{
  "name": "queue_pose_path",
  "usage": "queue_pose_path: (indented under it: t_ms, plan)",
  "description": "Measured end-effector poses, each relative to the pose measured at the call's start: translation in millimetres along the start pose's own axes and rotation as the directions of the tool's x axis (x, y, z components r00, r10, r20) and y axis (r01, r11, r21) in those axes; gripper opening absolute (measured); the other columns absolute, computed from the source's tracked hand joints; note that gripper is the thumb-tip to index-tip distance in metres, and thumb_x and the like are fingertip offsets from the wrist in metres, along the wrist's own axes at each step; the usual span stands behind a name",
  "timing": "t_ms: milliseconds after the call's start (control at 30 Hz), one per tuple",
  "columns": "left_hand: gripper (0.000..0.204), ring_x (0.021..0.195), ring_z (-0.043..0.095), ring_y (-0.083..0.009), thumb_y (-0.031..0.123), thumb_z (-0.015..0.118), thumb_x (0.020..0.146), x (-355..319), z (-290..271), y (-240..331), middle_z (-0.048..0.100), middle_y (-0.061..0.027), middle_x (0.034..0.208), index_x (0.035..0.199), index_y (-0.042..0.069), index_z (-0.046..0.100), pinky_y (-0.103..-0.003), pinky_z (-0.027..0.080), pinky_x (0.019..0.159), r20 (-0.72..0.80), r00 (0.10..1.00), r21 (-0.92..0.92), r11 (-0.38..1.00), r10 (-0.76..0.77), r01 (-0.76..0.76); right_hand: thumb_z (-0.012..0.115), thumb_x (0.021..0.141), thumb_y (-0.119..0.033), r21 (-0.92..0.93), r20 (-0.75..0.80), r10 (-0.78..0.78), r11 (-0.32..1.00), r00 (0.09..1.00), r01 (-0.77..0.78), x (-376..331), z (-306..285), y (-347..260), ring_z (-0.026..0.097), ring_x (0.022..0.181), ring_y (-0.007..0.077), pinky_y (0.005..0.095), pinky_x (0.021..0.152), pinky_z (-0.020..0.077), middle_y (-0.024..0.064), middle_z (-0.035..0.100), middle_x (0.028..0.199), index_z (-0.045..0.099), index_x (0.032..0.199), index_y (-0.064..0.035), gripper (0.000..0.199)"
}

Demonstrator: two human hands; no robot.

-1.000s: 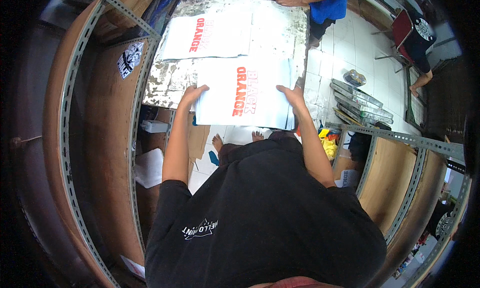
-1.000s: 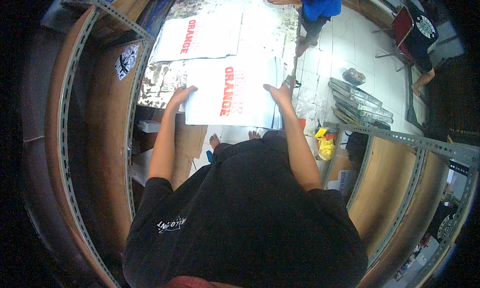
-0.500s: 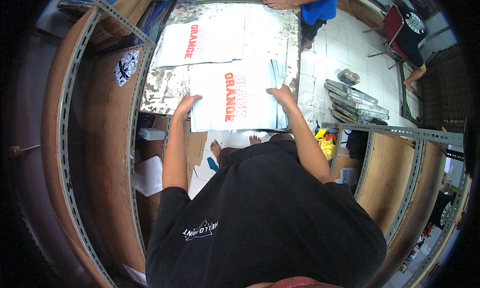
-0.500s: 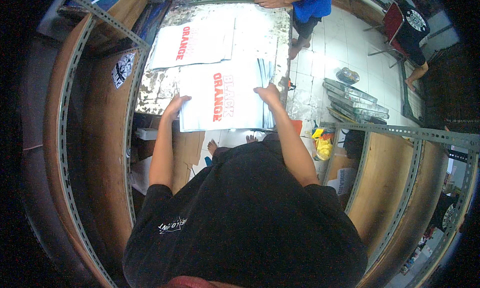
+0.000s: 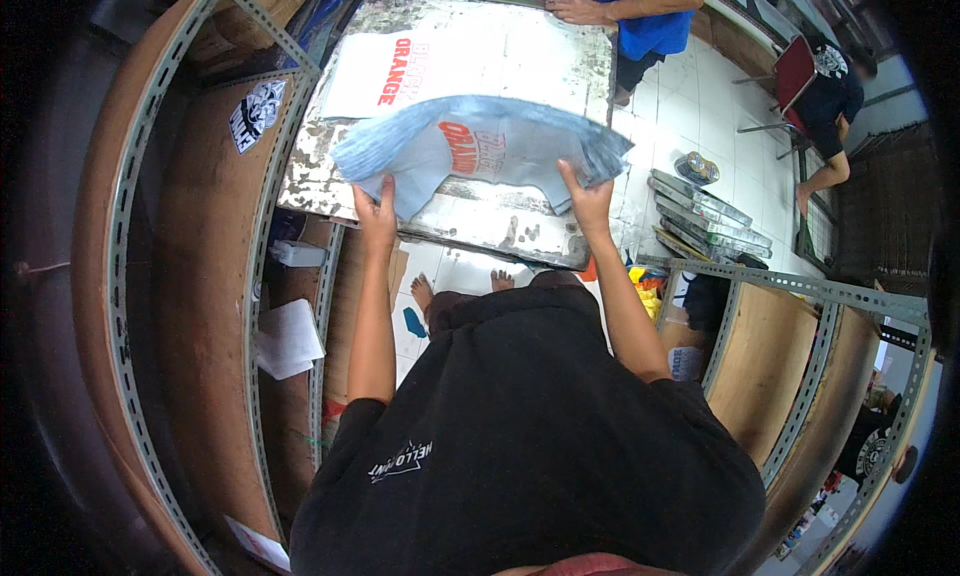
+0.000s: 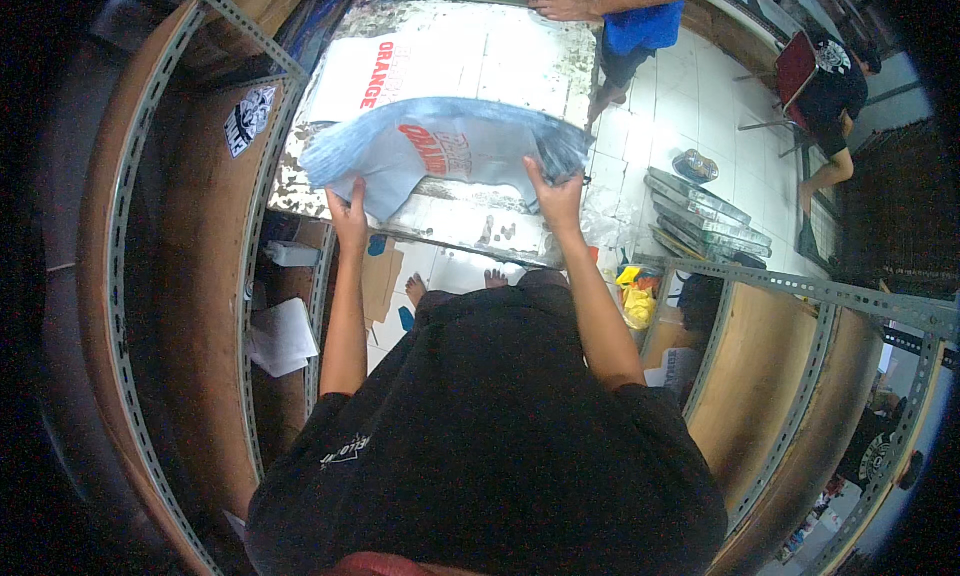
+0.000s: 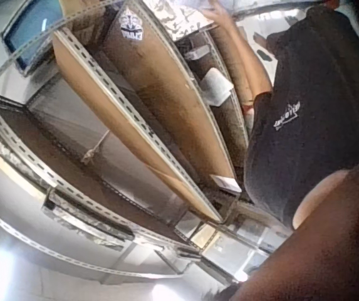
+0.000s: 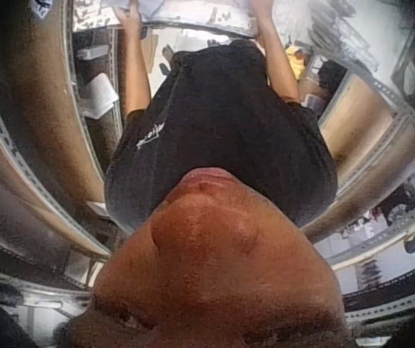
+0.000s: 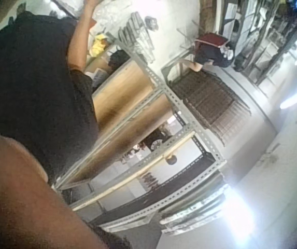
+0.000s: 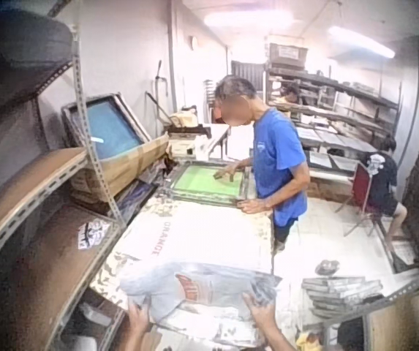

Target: The person retrieves white printed sheets from a metal shelf and places them onto a workbench. They repeatedly smooth and align the sheets by hand to form a neat stack. Another person in a blue shirt is visible nearby, also handling similar sheets.

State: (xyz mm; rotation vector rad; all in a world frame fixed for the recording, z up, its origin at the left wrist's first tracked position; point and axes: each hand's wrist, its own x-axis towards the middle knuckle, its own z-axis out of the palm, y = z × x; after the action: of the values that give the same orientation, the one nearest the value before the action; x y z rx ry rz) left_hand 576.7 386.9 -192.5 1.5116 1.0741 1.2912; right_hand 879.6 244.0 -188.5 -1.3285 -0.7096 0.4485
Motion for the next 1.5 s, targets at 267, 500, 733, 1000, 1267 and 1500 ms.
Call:
queue_pose_path:
  t_ms: [267,500,733,1000,1267,1500]
  plan:
    - [0.031,0.094,0.063,-0.021,0.019,0.066,0.098,12,7,-18,0.07,-0.0165,0.103,0.114,-0.007,0.06,-0.036,0.049,0.086,0.018,1.0,0.087,0.996,-0.007,0.005,0.068,0.077,-0.006,-0.486,0.016,-0.031,0.873,0.999,0.035,9,-13,35,0.068,0.08,0.0275,0.0356,0.075,0.0515,0.0157,0.071,0.081,0.069,0.09,0.0027,0.016]
    - [0.033,0.092,0.066,-0.0211,0.022,0.067,0.096,12,-20,6,0.072,-0.0165,0.1,0.113,-0.006,0.063,-0.035,0.051,0.084,0.191,0.966,0.227,0.965,-0.177,0.132,0.08,0.085,-0.023,-0.351,0.211,0.28,0.916,0.937,-0.194,23,-38,-7,0.069,0.073,0.016,0.0315,0.068,0.0537,0.0119,0.075,0.085,0.072,0.098,0.005,0.032]
    - [0.043,0.095,0.066,-0.0175,0.025,0.07,0.094,3,-13,-60,0.07,-0.0123,0.11,0.124,-0.005,0.062,-0.033,0.053,0.085,0.25,0.777,0.325,0.806,-0.577,0.494,0.078,0.084,-0.017,-0.276,0.182,0.652,0.752,0.736,-0.598,-3,-50,59,0.071,0.086,0.0222,0.0346,0.078,0.0563,0.0164,0.072,0.101,0.063,0.116,0.0108,0.045]
    - [0.06,0.113,0.064,-0.0297,0.018,0.065,0.092,11,-22,-62,0.061,-0.0228,0.13,0.144,-0.004,0.042,-0.04,0.051,0.097,0.339,0.725,0.529,0.759,-0.599,0.38,0.076,0.083,-0.016,-0.381,0.172,0.602,0.771,0.78,-0.511,-5,-41,51,0.07,0.096,0.0241,0.0342,0.088,0.0535,0.0148,0.073,0.107,0.063,0.122,0.0065,0.047]
    - [0.056,0.115,0.062,-0.0245,0.017,0.068,0.094,92,-28,41,0.064,-0.019,0.128,0.142,-0.002,0.047,-0.036,0.049,0.099,0.271,0.855,0.413,0.856,-0.443,0.312,0.073,0.086,-0.011,-0.21,0.116,0.586,0.804,0.802,-0.556,43,16,-5,0.069,0.095,0.0233,0.0338,0.087,0.0533,0.0156,0.072,0.108,0.064,0.12,0.0063,0.039]
    - [0.06,0.104,0.067,-0.0241,0.025,0.073,0.092,303,-42,4,0.066,-0.0204,0.123,0.137,-0.007,0.049,-0.034,0.055,0.087,0.364,0.846,0.4,0.886,-0.39,0.236,0.071,0.085,-0.008,-0.107,0.238,0.516,0.856,0.823,-0.505,193,135,-4,0.067,0.103,0.0272,0.0357,0.091,0.0537,0.0218,0.068,0.114,0.055,0.125,0.0131,0.048]
